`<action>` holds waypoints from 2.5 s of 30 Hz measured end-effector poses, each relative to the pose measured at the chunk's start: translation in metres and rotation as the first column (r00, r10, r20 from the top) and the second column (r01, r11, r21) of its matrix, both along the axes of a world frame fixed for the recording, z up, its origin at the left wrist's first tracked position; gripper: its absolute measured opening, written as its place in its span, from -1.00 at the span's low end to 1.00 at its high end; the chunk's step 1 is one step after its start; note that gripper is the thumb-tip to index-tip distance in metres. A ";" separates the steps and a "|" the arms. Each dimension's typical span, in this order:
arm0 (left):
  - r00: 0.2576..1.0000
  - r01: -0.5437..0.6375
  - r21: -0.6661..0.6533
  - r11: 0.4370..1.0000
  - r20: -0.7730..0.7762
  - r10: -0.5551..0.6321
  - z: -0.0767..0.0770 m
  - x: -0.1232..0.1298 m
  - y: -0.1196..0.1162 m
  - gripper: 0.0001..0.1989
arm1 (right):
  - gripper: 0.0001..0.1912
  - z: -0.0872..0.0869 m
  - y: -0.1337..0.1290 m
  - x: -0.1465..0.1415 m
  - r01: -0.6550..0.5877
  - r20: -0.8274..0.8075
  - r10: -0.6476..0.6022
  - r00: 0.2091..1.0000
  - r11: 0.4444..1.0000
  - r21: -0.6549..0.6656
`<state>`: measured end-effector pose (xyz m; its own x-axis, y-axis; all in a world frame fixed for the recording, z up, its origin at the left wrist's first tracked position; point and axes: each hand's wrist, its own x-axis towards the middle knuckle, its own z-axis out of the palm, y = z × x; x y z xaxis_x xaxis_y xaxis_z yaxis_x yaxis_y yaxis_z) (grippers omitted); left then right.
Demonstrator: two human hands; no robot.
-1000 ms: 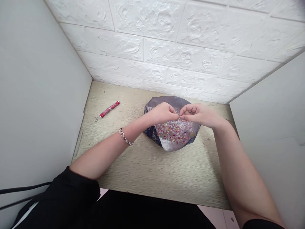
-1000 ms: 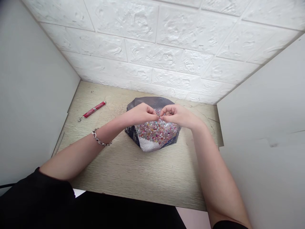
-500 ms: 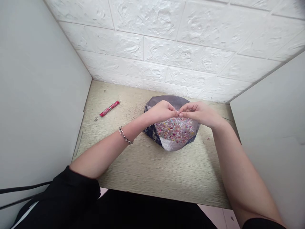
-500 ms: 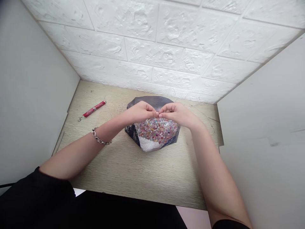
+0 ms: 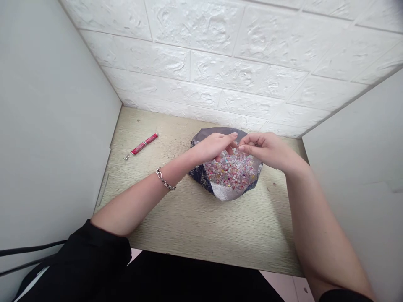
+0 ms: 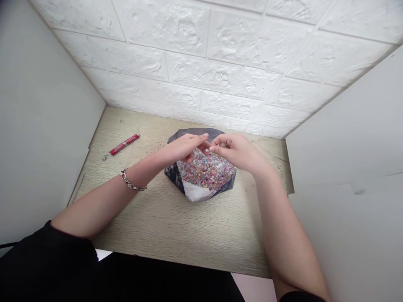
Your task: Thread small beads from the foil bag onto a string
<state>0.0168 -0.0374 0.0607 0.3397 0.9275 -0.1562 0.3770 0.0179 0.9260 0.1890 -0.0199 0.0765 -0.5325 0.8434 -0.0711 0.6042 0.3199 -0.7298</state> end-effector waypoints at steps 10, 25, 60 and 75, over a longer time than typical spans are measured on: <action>0.998 0.052 -0.074 0.996 0.028 -0.050 -0.004 -0.001 -0.001 -0.27 | -0.82 0.008 -0.004 -0.001 0.062 -0.209 -0.053 0.976 0.997 0.037; 0.994 0.090 -0.176 0.980 0.081 -0.076 -0.004 -0.002 -0.002 -0.26 | -0.89 0.033 -0.032 -0.010 0.245 -0.715 -0.055 0.697 0.955 0.166; 0.957 0.043 -0.121 0.992 0.290 -0.006 -0.012 -0.002 0.006 -0.72 | -0.74 -0.008 0.005 -0.004 0.068 -0.309 -0.121 0.943 0.982 -0.178; 0.955 -0.147 0.474 0.868 -0.161 0.249 -0.018 0.001 0.008 -0.76 | -0.69 -0.032 0.008 -0.029 -0.013 -0.685 -0.528 0.503 0.787 -0.616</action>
<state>0.0176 -0.0289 0.0424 0.1483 0.9570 0.2495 0.5961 -0.2878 0.7496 0.1596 -0.0117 0.0444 -0.3399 0.9225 -0.1831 -0.3312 -0.2996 -0.8947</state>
